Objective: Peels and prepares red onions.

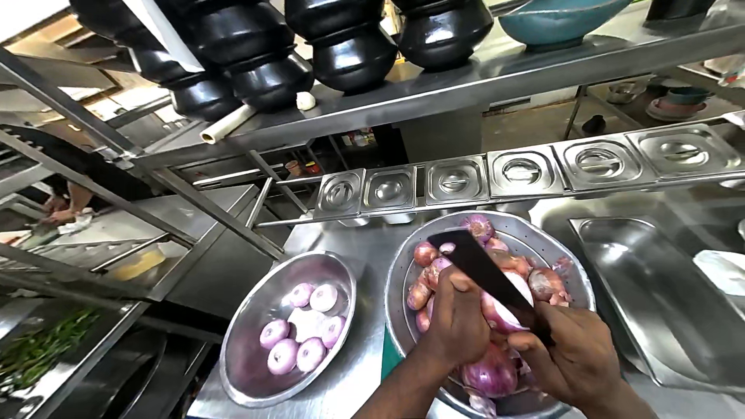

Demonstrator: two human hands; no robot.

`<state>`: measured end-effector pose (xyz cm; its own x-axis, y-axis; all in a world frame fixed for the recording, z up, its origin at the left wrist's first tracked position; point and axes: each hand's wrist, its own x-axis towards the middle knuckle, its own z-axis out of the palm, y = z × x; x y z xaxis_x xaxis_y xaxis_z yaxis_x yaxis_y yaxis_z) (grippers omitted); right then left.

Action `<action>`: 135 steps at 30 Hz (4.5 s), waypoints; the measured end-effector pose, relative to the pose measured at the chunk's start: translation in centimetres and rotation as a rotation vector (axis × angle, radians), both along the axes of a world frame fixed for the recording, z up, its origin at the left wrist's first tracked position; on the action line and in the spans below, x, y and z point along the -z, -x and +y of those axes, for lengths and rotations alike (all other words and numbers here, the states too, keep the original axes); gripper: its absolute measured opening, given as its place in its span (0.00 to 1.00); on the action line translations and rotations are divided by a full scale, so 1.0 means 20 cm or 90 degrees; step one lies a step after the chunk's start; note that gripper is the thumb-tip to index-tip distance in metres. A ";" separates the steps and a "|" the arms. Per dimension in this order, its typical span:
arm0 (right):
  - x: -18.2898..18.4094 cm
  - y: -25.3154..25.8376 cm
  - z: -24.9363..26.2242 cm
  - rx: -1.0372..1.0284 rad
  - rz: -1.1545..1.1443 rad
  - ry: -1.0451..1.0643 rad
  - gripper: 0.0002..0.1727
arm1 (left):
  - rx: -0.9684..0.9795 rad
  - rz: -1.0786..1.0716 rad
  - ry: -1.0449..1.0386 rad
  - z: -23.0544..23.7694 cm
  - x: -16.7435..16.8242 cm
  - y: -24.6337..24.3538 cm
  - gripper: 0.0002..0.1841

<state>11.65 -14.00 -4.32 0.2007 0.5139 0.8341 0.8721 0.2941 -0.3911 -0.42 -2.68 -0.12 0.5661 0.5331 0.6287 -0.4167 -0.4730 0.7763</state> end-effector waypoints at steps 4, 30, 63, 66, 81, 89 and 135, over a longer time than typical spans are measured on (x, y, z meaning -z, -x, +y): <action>0.02 -0.02 0.00 0.013 -0.070 -0.004 0.32 | 0.009 0.048 0.069 -0.01 0.01 -0.01 0.46; -0.15 -0.05 0.09 0.082 -0.015 0.126 0.37 | -0.003 -0.042 0.274 0.04 0.02 -0.03 0.48; -0.09 -0.03 0.17 0.128 0.036 0.117 0.38 | 0.137 -0.177 0.695 -0.01 0.06 -0.09 0.40; -0.08 -0.03 0.17 0.119 0.024 0.110 0.38 | 0.080 -0.181 0.646 -0.02 0.07 -0.10 0.43; -0.13 -0.03 0.15 0.132 0.073 0.118 0.39 | 0.138 -0.224 0.593 -0.03 0.11 -0.12 0.51; -0.12 -0.01 0.15 0.115 0.069 0.099 0.39 | 0.134 -0.237 0.552 -0.03 0.11 -0.12 0.49; -0.23 -0.10 0.13 -0.033 0.247 0.387 0.44 | 0.077 -0.193 0.326 0.13 0.13 -0.10 0.51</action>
<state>13.72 -11.38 0.32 0.3875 0.8810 0.2715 0.6281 -0.0368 -0.7772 1.64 0.01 -2.82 0.4770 0.7537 0.4521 -0.6823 -0.0067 0.7310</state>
